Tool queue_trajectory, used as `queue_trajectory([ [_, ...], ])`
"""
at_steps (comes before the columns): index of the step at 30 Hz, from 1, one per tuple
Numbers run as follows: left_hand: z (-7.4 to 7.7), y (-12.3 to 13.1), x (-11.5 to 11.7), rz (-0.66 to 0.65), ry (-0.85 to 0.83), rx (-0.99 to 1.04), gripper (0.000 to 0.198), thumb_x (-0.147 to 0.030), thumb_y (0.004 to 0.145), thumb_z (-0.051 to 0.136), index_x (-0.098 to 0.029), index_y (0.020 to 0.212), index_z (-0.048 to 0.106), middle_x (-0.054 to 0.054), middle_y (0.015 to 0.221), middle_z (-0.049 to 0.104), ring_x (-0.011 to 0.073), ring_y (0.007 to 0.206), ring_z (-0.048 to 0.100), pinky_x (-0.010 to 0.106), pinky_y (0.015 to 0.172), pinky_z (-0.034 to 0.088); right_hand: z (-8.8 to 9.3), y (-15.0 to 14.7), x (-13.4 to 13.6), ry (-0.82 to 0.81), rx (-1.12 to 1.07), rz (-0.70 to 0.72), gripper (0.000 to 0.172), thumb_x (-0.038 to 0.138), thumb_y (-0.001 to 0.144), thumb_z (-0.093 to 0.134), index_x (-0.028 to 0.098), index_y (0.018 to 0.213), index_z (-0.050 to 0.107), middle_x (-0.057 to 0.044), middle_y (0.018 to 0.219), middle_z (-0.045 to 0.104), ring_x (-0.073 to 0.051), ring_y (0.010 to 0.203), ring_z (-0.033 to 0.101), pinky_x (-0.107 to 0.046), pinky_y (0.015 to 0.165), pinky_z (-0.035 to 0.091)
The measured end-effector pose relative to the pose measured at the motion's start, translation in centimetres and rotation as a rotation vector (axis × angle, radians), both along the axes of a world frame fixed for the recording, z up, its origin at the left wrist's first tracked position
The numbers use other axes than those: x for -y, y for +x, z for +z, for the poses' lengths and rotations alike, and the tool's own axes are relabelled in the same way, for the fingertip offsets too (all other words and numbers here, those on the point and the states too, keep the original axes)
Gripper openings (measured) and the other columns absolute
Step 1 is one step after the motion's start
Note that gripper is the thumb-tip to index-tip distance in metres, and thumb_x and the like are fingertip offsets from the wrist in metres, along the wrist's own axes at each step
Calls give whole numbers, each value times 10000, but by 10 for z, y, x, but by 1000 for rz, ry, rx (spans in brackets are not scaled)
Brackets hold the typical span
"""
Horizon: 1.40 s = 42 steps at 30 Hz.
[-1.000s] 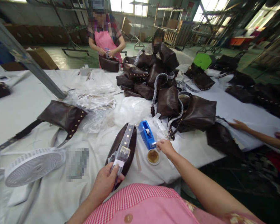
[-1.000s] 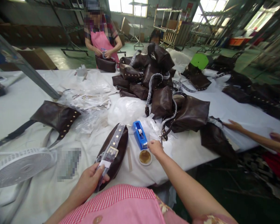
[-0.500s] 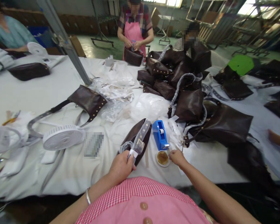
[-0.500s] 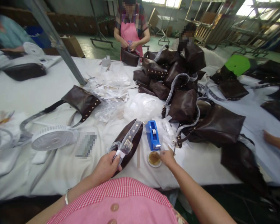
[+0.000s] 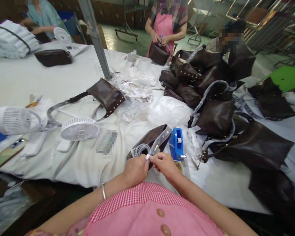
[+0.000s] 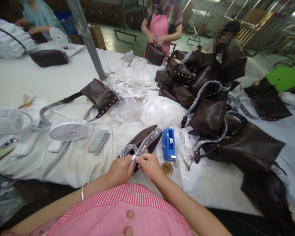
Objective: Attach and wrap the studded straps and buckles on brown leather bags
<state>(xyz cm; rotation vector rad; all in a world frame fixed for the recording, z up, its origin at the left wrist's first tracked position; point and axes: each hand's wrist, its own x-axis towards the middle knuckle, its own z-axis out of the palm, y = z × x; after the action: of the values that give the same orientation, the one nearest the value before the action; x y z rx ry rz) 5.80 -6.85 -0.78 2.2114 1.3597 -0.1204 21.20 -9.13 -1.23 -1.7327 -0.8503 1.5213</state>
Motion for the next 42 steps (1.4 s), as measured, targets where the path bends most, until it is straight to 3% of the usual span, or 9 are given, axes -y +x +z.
queue_trajectory([
  [8,-2,-2,-2,11,22,-9,365,-362,966,308,-139,1001,594,168,818,715,329,770,705,391,637,490,-6,2,-2,-16,43,45,323,445,737,687,165,606,595,35,465,531,-73,415,401,-207,409,276],
  [16,-2,-4,-3,3,35,-10,359,-360,965,308,-143,986,593,159,812,718,329,760,706,391,622,499,-4,1,-1,-15,-107,7,341,456,740,681,175,613,537,52,470,508,-67,412,385,-206,411,270],
  [28,-2,-3,-2,22,49,-22,314,-334,953,349,-150,985,601,153,825,726,322,781,711,387,637,504,-13,-7,-1,-93,47,-23,423,536,739,677,190,573,500,55,418,460,-66,370,342,-214,372,225],
  [34,-3,-2,-2,31,51,-15,307,-326,945,362,-143,980,607,163,834,727,337,778,709,403,635,499,-11,-13,-9,-161,57,-44,370,462,722,699,197,576,485,67,410,429,-68,362,345,-209,353,217],
  [42,2,-6,-5,93,26,39,305,-340,951,363,-151,956,602,150,824,725,316,775,703,365,621,461,-9,-4,3,-80,-75,-30,283,394,710,683,164,595,563,47,479,505,-55,374,374,-194,354,277],
])
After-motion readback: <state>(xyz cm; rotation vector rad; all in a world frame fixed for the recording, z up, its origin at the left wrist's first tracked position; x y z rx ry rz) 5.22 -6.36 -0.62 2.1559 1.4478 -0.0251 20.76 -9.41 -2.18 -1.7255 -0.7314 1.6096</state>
